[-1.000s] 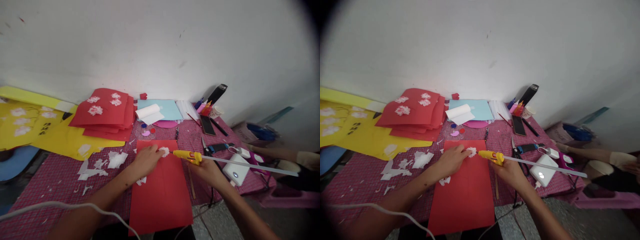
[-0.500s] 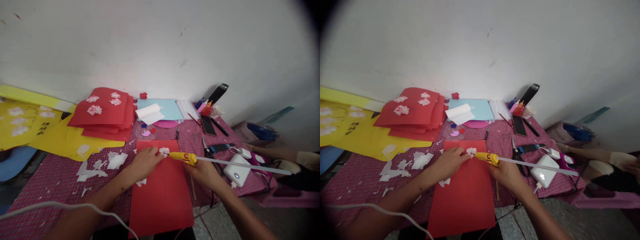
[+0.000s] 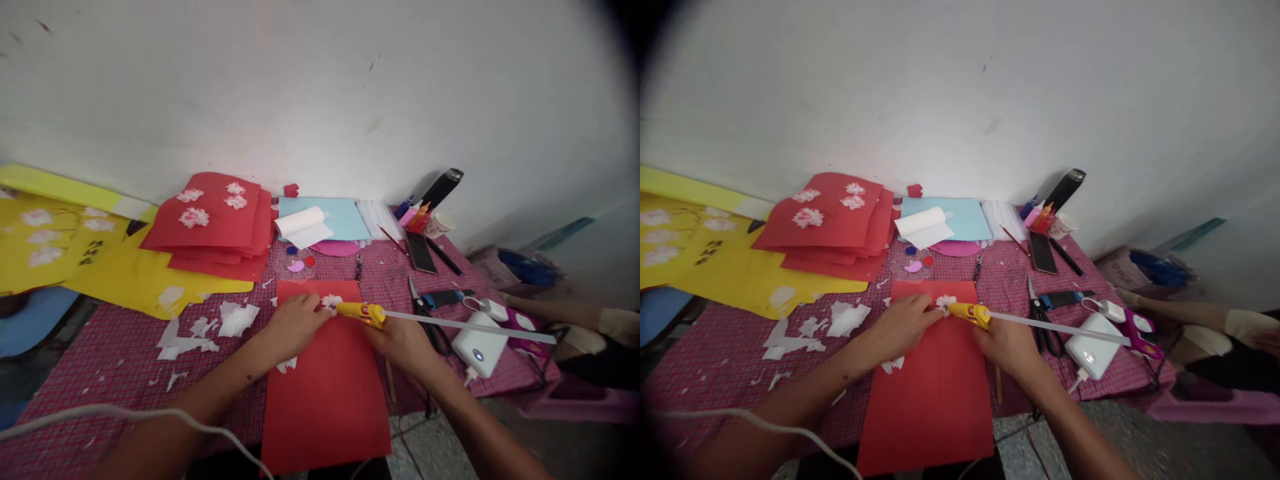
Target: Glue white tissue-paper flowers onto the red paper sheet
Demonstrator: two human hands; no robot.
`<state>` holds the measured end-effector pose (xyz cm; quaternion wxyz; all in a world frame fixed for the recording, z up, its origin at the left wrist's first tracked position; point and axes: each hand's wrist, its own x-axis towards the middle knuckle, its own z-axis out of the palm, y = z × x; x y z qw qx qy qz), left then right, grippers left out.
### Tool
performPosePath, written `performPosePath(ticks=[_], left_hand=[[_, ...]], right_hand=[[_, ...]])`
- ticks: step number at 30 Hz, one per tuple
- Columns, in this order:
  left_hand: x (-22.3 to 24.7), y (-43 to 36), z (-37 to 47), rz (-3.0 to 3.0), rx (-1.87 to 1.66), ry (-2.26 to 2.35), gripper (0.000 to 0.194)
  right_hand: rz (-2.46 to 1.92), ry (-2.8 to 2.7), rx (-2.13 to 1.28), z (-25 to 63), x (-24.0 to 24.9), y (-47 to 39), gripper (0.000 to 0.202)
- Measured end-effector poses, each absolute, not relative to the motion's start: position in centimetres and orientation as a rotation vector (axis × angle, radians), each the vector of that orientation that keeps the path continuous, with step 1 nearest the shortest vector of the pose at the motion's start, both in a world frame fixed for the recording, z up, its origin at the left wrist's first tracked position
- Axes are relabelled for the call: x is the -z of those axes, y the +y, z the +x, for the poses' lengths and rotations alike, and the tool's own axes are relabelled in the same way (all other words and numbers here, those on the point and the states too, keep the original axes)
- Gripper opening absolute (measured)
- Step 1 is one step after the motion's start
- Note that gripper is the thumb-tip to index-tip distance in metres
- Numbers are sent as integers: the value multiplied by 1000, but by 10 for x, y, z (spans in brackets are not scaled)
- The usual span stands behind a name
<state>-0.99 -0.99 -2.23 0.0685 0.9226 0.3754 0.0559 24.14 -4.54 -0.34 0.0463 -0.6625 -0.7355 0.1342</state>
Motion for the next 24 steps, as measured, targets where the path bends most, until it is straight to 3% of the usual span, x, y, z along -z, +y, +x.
performPosePath(ticks=[24], left_hand=[[25,-11,-10,2796,-191,1155,31]], right_hand=[[-2032,-2372,-279,235,-4,-42,25]])
